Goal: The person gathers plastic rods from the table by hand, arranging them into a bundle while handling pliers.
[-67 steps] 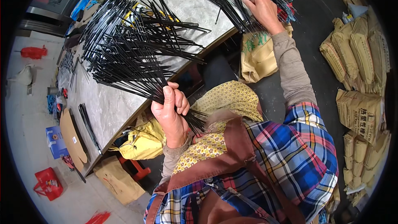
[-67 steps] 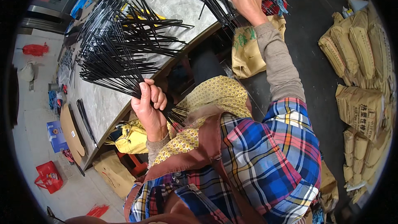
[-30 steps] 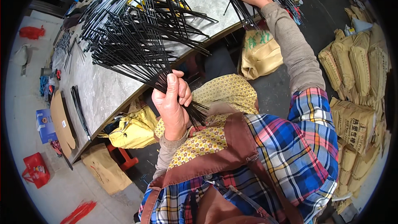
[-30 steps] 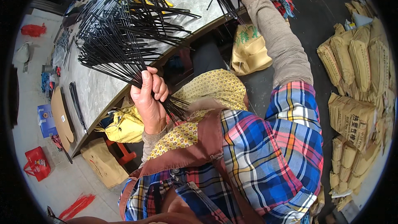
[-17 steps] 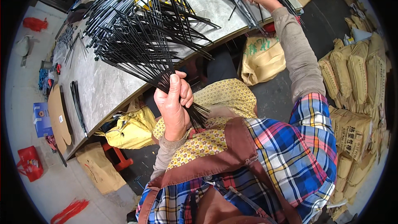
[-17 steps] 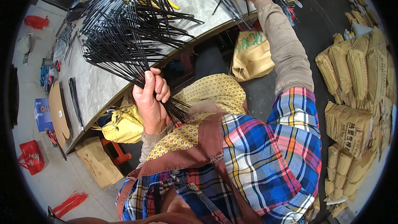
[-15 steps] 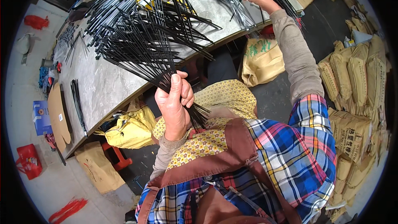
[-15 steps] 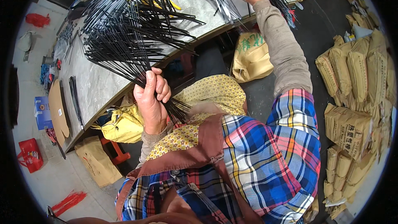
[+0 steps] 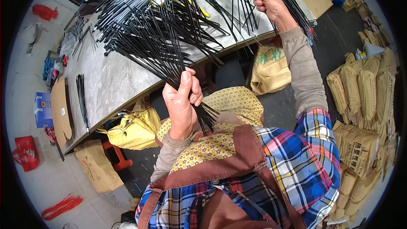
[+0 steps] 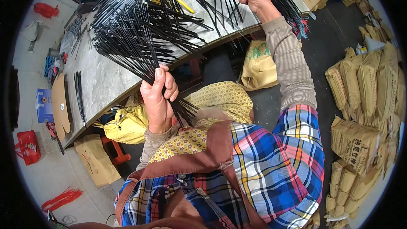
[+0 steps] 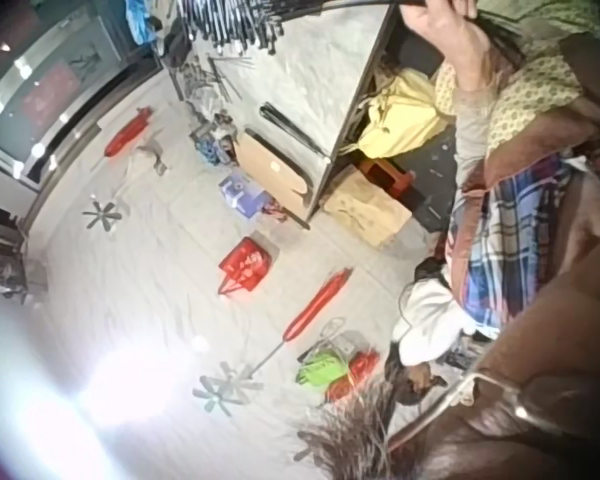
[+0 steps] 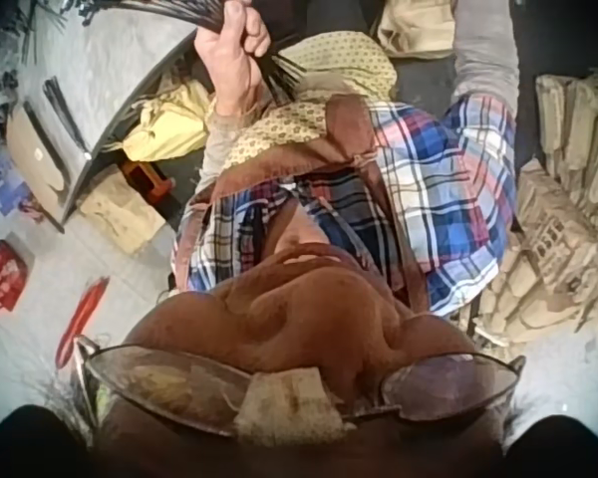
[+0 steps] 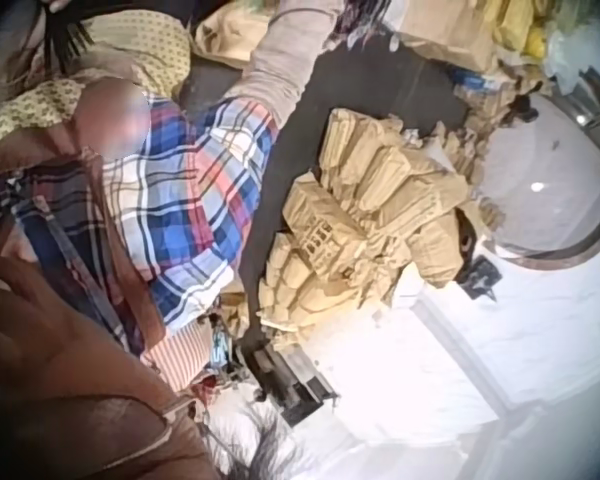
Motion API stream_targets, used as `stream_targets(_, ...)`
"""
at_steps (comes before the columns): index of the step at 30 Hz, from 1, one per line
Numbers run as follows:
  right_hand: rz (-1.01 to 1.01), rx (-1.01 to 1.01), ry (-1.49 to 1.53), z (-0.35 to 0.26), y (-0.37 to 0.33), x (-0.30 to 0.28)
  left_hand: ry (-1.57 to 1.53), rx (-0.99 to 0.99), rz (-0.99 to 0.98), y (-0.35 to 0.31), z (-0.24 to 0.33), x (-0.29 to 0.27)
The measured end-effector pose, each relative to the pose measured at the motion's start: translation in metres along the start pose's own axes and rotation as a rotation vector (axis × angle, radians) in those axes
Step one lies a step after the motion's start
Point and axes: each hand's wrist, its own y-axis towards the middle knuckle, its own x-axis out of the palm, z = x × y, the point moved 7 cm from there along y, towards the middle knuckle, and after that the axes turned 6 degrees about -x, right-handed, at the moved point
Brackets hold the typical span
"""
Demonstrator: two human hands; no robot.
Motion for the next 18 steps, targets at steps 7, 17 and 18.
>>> stream_targets(7,-0.024,-0.121,0.257,-0.041,-0.044,0.050,0.061,0.081,-0.034,0.008,0.004,0.002)
stream_targets(17,-0.236,-0.094,0.233,-0.024,-0.148,0.200,-0.067,0.129,0.167,0.008,-0.011,0.009)
stream_targets(18,-0.277,-0.055,0.268,-0.021,-0.153,0.200,-0.034,0.110,0.047,0.007,-0.012,0.010)
